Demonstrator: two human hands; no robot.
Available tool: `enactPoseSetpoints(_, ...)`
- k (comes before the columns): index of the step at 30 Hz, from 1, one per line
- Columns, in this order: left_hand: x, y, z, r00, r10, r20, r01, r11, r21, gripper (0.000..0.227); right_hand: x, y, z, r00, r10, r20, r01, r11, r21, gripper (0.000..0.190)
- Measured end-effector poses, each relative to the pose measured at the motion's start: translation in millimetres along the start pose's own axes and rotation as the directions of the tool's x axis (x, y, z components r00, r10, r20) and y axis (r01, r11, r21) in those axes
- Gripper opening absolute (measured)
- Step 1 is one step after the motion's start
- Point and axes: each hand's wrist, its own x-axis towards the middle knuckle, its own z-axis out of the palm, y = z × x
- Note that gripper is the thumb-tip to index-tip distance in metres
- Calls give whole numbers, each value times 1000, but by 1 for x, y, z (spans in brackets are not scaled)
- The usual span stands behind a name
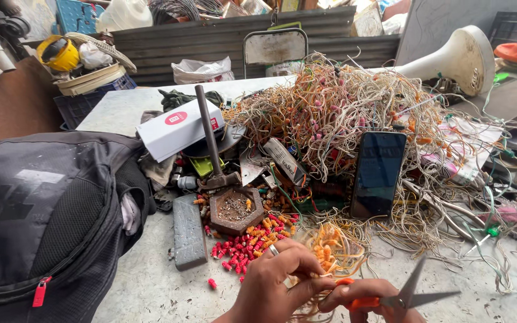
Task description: The person uses orange-handled scissors to cut a bundle of tangled orange and white wires into shorter pieces. The cut wire segments accumulate on the work surface as the person continues cutting through the bundle.
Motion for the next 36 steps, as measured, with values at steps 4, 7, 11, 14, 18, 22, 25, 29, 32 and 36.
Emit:
enactPoseSetpoints(4,0,-5,0,979,-205,5,205,975,-84,22,-4,4,1,994,85,-63,-89,995,-55,43)
enactPoseSetpoints(7,2,-9,-3,917,-398,14,393,898,-195,17,16,15,-15,908,417,-39,-408,901,147,43)
enactPoseSetpoints(11,6,-17,-6,892,-448,69,419,758,-499,15,31,24,-33,826,541,155,-563,798,215,47)
enactPoseSetpoints(14,7,-22,-7,884,-446,141,445,709,-547,20,21,13,-25,939,343,20,-341,922,185,53)
enactPoseSetpoints(18,9,-21,-8,907,-390,157,415,769,-486,25,23,-14,-9,964,253,-83,-251,967,34,64)
enactPoseSetpoints(22,10,-18,-9,926,-365,98,368,815,-447,24,31,-33,-1,991,111,-69,-107,992,63,70)
enactPoseSetpoints(25,9,-18,-11,916,-393,79,387,819,-424,25,29,-36,4,999,40,-33,-37,997,72,68)
enactPoseSetpoints(29,7,-21,-11,895,-437,91,433,799,-417,25,17,-27,7,972,188,-142,-175,979,101,64)
enactPoseSetpoints(32,6,-24,-10,906,-417,78,405,795,-451,24,10,-14,-1,994,62,-86,-55,995,81,61)
enactPoseSetpoints(36,8,-23,-9,926,-377,16,344,824,-450,21,-2,-8,-1,980,188,-62,-180,976,124,50)
